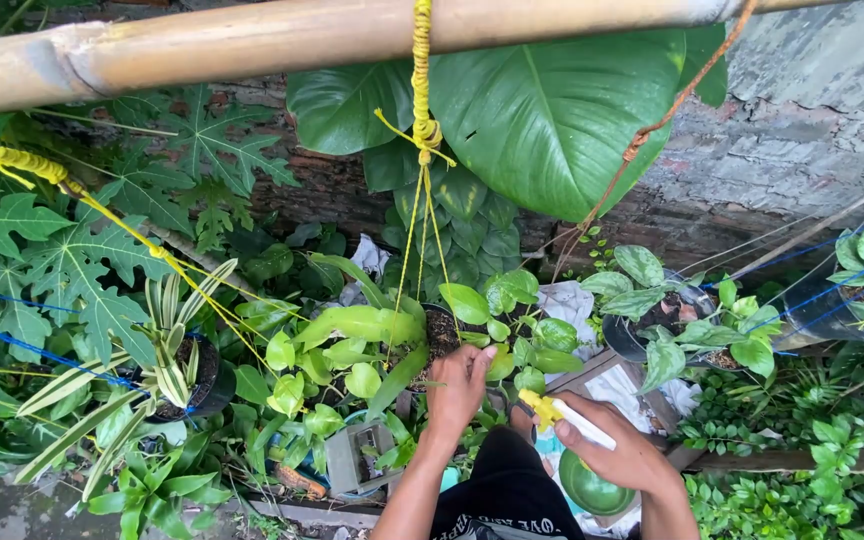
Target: The person uses a spray bottle to mist water onto the leaves of various hanging potted plants. They hold the plants steady with one hand while spraying with the other, moving from one plant to the next along a wooden rack.
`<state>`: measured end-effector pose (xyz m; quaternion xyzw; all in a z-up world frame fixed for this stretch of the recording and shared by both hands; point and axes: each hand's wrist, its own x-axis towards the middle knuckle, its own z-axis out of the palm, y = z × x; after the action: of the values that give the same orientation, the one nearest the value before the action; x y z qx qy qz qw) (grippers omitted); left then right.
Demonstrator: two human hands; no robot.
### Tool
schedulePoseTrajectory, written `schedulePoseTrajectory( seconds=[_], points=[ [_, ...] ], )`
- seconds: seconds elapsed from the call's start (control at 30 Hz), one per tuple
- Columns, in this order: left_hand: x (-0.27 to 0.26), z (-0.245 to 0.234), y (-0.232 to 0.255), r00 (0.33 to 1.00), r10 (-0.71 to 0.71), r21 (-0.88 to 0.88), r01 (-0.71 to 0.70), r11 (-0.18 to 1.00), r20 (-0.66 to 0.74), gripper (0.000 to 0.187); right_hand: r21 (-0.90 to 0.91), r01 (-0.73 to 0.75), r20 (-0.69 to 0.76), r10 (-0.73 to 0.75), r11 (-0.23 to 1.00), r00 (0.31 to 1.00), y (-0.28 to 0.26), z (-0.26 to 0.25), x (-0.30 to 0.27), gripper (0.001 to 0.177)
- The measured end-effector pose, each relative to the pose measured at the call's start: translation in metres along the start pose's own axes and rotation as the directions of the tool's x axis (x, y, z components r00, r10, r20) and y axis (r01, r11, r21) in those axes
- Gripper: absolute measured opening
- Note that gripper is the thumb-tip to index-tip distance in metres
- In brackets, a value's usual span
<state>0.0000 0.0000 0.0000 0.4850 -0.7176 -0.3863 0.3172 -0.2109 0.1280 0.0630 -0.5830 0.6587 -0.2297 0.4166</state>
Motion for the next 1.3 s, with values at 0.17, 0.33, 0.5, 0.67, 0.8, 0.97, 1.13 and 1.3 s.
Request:
schedulePoseTrajectory(
  seconds=[0.17, 0.33, 0.5, 0.67, 0.8, 0.97, 1.13, 1.3],
  points=[
    [-0.011, -0.013, 0.001, 0.994, -0.016, -0.042, 0.02, 0.999, 0.112, 0.019, 0.043, 0.052, 0.035, -0.053, 0.998, 0.998, -0.026, -0.008, 0.001, 0.056],
    [-0.02, -0.006, -0.011, 0.999, 0.049, -0.046, -0.049, 0.998, 0.013, 0.009, 0.01, -0.032, 0.018, 0.032, 0.999, 0.999, -0.004, -0.004, 0.002, 0.067],
    [-0.022, -0.006, -0.018, 0.998, 0.062, -0.079, -0.064, 0.995, -0.029, 0.028, 0.087, -0.017, -0.026, 0.02, 0.996, 0.999, -0.04, 0.004, 0.0, 0.059],
    [-0.022, -0.023, 0.01, 0.987, -0.106, -0.099, 0.117, 0.988, 0.117, 0.044, 0.087, -0.173, -0.159, 0.185, 0.981, 0.97, -0.06, 0.026, 0.003, 0.069],
    [-0.009, -0.019, 0.022, 0.99, -0.081, 0.085, 0.072, 0.994, 0.114, 0.06, 0.056, -0.344, -0.267, 0.346, 0.937, 0.9, -0.047, 0.04, 0.007, 0.091],
    [-0.002, -0.018, 0.029, 0.977, -0.186, 0.03, 0.183, 0.983, 0.108, 0.038, 0.081, -0.137, -0.22, 0.152, 0.987, 0.964, -0.062, 0.029, -0.007, 0.051],
    [0.004, -0.013, 0.013, 0.988, -0.115, -0.234, 0.135, 0.963, 0.1, 0.018, 0.158, -0.109, -0.26, 0.148, 0.981, 0.954, -0.05, 0.026, -0.025, 0.068],
    [0.006, -0.018, 0.001, 0.991, -0.134, -0.023, 0.133, 0.991, -0.016, 0.045, 0.246, -0.113, -0.423, 0.211, 0.963, 0.881, -0.018, 0.024, -0.049, 0.055]
  ],
)
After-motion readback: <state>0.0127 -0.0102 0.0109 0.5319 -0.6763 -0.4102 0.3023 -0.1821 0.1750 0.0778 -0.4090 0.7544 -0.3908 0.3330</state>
